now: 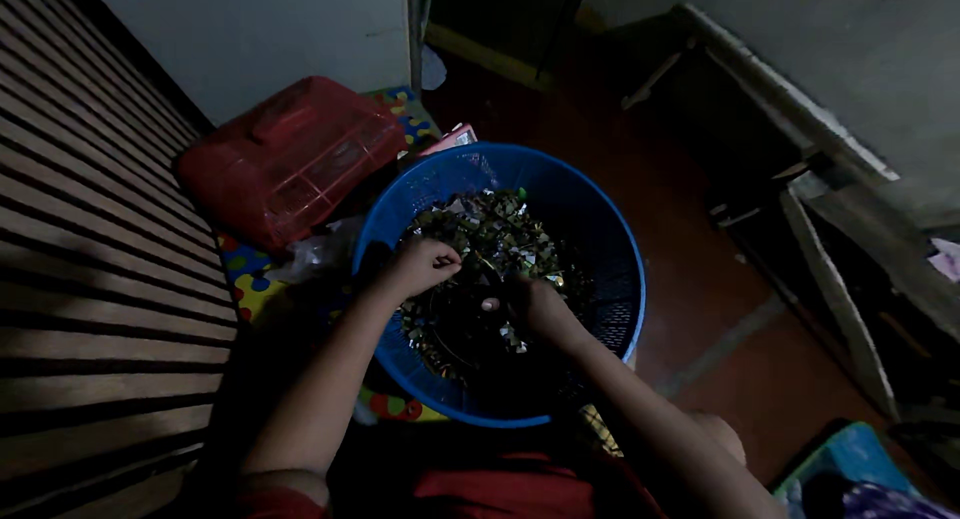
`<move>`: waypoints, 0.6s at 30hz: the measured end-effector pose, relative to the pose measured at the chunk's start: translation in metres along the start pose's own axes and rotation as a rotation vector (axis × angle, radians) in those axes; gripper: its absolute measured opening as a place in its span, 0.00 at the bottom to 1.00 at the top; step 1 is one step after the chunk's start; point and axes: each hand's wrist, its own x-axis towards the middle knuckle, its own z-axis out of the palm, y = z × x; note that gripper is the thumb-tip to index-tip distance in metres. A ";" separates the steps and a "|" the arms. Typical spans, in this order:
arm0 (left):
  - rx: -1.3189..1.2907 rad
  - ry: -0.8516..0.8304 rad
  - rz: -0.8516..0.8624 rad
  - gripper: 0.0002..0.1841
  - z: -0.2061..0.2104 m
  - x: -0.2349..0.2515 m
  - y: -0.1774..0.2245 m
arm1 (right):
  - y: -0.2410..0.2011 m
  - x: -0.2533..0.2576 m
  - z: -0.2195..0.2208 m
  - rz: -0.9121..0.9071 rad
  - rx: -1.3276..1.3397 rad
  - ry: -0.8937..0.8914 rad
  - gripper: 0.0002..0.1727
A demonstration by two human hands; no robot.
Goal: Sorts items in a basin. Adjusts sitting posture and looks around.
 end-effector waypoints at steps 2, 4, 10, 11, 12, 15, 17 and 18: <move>-0.010 0.003 0.015 0.07 0.000 -0.001 -0.001 | -0.002 0.002 0.001 -0.012 0.010 0.025 0.35; -0.012 -0.001 0.026 0.07 0.001 -0.001 -0.002 | -0.005 0.003 0.001 0.001 0.006 0.044 0.33; -0.045 0.004 0.058 0.07 0.000 -0.001 -0.002 | 0.001 0.003 0.005 0.016 0.030 0.102 0.28; -0.039 0.015 0.068 0.07 0.000 -0.001 -0.002 | 0.002 0.002 0.005 0.023 0.025 0.099 0.29; -0.040 0.019 0.079 0.07 0.001 -0.001 -0.003 | 0.002 0.002 0.005 0.030 0.018 0.091 0.29; -0.052 -0.001 0.054 0.07 0.000 0.000 -0.002 | 0.004 0.001 0.006 0.030 0.050 0.100 0.27; -0.043 -0.007 0.039 0.08 0.000 0.000 0.000 | 0.007 0.002 0.007 0.025 0.079 0.118 0.29; -0.027 -0.004 0.038 0.08 0.000 -0.001 0.001 | 0.008 0.001 0.006 0.032 0.091 0.104 0.31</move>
